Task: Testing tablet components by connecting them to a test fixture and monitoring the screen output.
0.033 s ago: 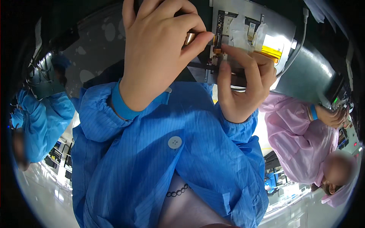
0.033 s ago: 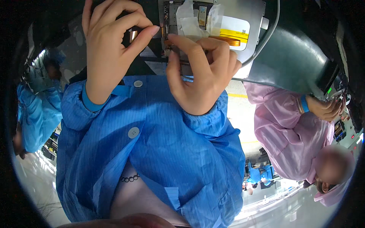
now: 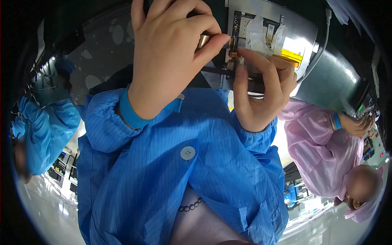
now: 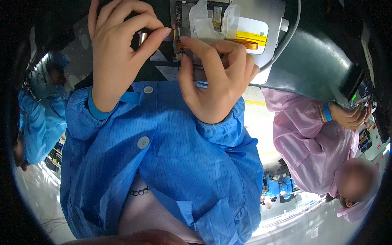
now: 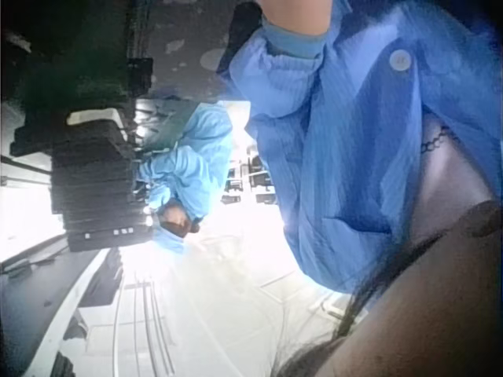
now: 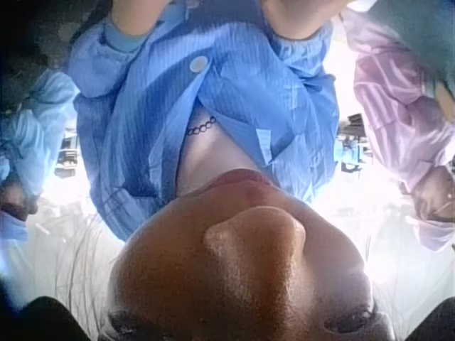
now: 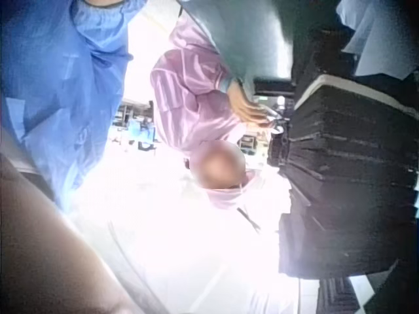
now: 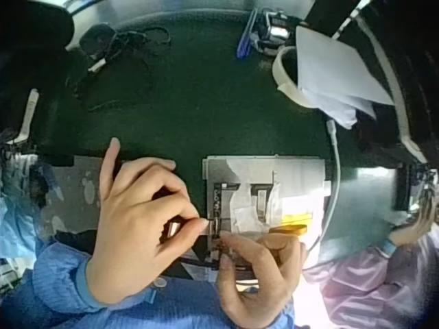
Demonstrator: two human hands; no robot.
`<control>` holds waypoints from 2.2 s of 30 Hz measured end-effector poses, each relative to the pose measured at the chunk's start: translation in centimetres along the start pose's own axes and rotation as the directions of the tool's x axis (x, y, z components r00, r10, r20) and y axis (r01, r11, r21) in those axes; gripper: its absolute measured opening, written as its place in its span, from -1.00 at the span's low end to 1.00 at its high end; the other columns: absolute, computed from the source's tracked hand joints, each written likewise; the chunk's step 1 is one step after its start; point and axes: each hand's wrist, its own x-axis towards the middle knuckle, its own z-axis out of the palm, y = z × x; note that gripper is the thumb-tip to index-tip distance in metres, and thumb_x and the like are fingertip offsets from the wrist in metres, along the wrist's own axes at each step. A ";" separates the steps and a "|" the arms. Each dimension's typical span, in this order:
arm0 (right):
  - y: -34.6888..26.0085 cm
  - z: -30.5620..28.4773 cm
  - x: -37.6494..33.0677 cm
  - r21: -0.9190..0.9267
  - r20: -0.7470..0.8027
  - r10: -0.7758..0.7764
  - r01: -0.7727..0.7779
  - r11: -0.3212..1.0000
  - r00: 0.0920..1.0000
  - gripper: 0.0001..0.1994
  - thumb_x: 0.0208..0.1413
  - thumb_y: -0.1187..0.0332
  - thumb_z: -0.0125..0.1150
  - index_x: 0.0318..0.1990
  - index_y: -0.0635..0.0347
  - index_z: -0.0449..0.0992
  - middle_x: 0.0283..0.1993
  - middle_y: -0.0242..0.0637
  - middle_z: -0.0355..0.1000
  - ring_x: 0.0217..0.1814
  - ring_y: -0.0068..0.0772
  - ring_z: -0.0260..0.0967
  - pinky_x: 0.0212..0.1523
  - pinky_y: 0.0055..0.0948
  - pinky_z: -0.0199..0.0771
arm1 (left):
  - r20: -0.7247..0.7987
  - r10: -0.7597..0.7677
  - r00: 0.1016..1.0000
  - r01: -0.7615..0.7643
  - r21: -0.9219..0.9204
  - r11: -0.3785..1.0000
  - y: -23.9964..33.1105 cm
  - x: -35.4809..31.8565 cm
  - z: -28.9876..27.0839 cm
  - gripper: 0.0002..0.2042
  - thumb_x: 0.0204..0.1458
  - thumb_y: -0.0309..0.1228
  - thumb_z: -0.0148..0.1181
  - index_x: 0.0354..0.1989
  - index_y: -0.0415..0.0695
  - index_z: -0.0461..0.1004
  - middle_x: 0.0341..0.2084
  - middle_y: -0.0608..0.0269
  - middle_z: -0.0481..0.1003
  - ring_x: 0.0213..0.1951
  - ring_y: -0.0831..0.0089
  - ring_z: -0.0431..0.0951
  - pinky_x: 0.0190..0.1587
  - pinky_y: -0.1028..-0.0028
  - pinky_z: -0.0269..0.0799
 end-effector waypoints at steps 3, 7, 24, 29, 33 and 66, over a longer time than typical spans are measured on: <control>-0.1 -0.1 0.1 -0.016 0.021 -0.009 0.009 1.000 1.000 -0.66 -0.34 0.40 0.31 -0.27 -0.13 0.59 -0.40 -0.46 0.22 -0.36 -0.45 0.12 -0.25 -0.42 -0.01 | -0.081 0.014 0.997 -0.020 -0.072 0.997 -0.1 0.0 0.3 -0.86 -0.29 -0.41 0.33 -0.68 -0.08 0.46 -0.49 0.36 0.38 -0.11 0.29 0.37 0.24 -0.10 -0.19; -0.4 -0.2 0.1 -0.026 0.027 -0.014 0.014 1.000 1.000 -0.65 -0.35 0.39 0.31 -0.26 -0.14 0.60 -0.39 -0.46 0.22 -0.34 -0.45 0.14 -0.25 -0.41 -0.01 | 0.040 -0.029 0.999 0.028 0.021 0.999 0.1 0.1 -0.3 -0.86 -0.28 -0.40 0.33 -0.68 -0.09 0.46 -0.49 0.35 0.37 -0.12 0.29 0.37 0.24 -0.08 -0.19; -0.4 -1.1 -0.1 -0.100 0.062 -0.137 0.143 0.985 0.989 -0.57 -0.30 0.32 0.35 -0.12 -0.12 0.58 -0.21 -0.36 0.29 -0.27 -0.38 0.17 -0.20 -0.41 0.12 | -0.006 -0.132 0.991 0.126 -0.269 0.955 0.7 -0.3 0.2 -0.86 -0.27 -0.37 0.33 -0.64 -0.06 0.46 -0.42 0.34 0.38 -0.11 0.30 0.33 0.21 -0.05 -0.19; 2.7 -4.1 -0.1 -0.104 -0.092 -0.033 0.023 0.994 0.995 -0.72 -0.05 0.50 0.16 -0.13 0.13 0.57 -0.23 -0.26 0.36 -0.23 -0.43 0.26 -0.24 -0.50 0.27 | -0.243 0.131 0.961 -0.127 0.035 0.991 0.2 -2.6 -1.0 -0.82 -0.27 -0.19 0.35 -0.45 0.16 0.54 -0.38 0.56 0.47 -0.13 0.49 0.42 0.10 0.30 -0.06; 3.1 -4.1 -0.2 -0.124 -0.090 0.002 -0.013 0.992 0.996 -0.73 -0.10 0.57 0.18 -0.18 0.13 0.57 -0.19 -0.23 0.38 -0.19 -0.34 0.34 -0.15 -0.42 0.34 | -0.224 0.264 0.938 -0.223 0.193 0.956 0.1 -4.9 -0.3 -0.81 -0.27 -0.19 0.34 -0.42 0.19 0.55 -0.41 0.62 0.50 -0.24 0.60 0.39 -0.10 0.36 -0.05; -0.7 -3.5 -1.2 0.755 0.313 0.250 -0.400 0.520 0.916 -0.81 0.04 0.56 0.15 -0.18 0.37 0.37 -0.39 -0.24 0.43 -0.43 -0.60 0.36 -0.37 -0.68 0.31 | -0.114 0.092 0.989 -0.122 -0.294 0.948 3.0 -4.6 0.0 -0.75 -0.30 -0.31 0.36 -0.36 0.10 0.54 -0.55 0.58 0.49 -0.35 0.57 0.39 -0.17 0.42 0.00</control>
